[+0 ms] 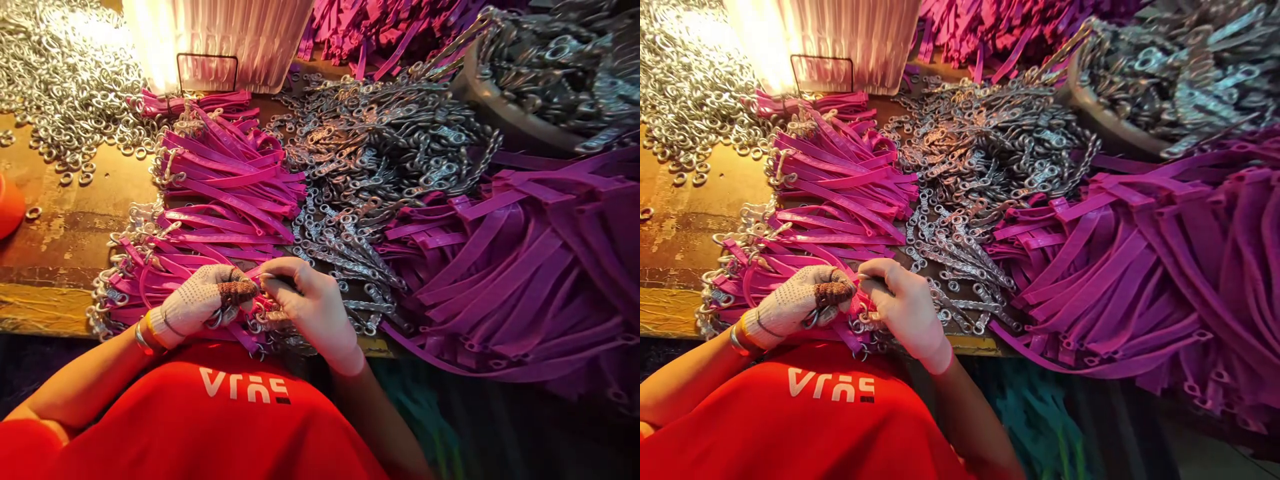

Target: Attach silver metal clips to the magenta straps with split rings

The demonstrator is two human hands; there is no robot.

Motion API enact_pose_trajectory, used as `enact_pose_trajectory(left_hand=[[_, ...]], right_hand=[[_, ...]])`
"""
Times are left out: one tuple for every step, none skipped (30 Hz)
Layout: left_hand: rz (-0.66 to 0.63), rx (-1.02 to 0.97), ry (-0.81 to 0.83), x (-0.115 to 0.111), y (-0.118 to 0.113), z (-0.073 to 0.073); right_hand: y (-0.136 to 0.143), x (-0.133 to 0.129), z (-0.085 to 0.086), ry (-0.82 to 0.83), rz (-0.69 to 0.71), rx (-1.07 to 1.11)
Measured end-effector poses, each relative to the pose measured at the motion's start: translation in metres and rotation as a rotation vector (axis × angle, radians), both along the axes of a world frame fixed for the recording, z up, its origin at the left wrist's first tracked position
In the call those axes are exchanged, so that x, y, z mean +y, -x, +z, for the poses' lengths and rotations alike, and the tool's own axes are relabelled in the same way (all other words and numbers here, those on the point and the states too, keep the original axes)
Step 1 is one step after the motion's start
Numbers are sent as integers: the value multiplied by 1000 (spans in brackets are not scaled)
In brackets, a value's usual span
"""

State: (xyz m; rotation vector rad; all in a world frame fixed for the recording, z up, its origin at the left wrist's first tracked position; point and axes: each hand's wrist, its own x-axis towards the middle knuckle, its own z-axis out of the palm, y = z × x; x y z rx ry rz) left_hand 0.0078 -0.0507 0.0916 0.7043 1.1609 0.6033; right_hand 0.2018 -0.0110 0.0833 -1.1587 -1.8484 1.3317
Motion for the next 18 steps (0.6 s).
enact_pose_trajectory(left_hand=[[-39, -18, 21, 1, 0, 2], [-81, -35, 34, 1, 0, 2], [-112, -50, 39, 1, 0, 2], [-122, -60, 35, 1, -1, -1], [-107, -67, 30, 1, -2, -4], [-79, -70, 27, -1, -3, -9], [-46, -67, 27, -2, -4, -13], [-15, -64, 30, -3, -5, -17], [2, -62, 34, -5, -5, -21], [6, -59, 39, -6, -5, -22], [7, -49, 40, -6, -5, -22], [6, -29, 34, -6, -4, -20], [7, -4, 27, -6, -3, -17], [4, 24, 19, -5, -1, -13], [-5, 57, 0, -5, 0, -9], [-23, 94, -34, -4, 2, -5], [-49, 133, -86, -3, 3, -2], [-75, 174, -147, -3, 4, 0]], right_hand=[[-1, 1, -1, -42, 42, -8], [-1, 2, -1, -83, 101, -15], [-1, 3, -1, -122, 174, -14], [0, 4, -2, -157, 248, -3], [1, 4, -2, -188, 308, 12], [2, 4, -2, -214, 342, 25], [3, 3, -2, -235, 345, 28], [4, 2, -2, -248, 324, 18], [4, 1, -3, -248, 291, 0], [4, -1, -3, -232, 255, -20], [3, -2, -3, -204, 224, -40], [1, -2, -2, -169, 198, -54], [0, -2, -2, -131, 175, -63], [-2, -2, -1, -94, 159, -70], [-3, -2, 0, -66, 149, -78], [-4, -1, 1, -47, 150, -89], [-4, -1, 1, -34, 164, -101], [-4, -1, 2, -31, 185, -110]])
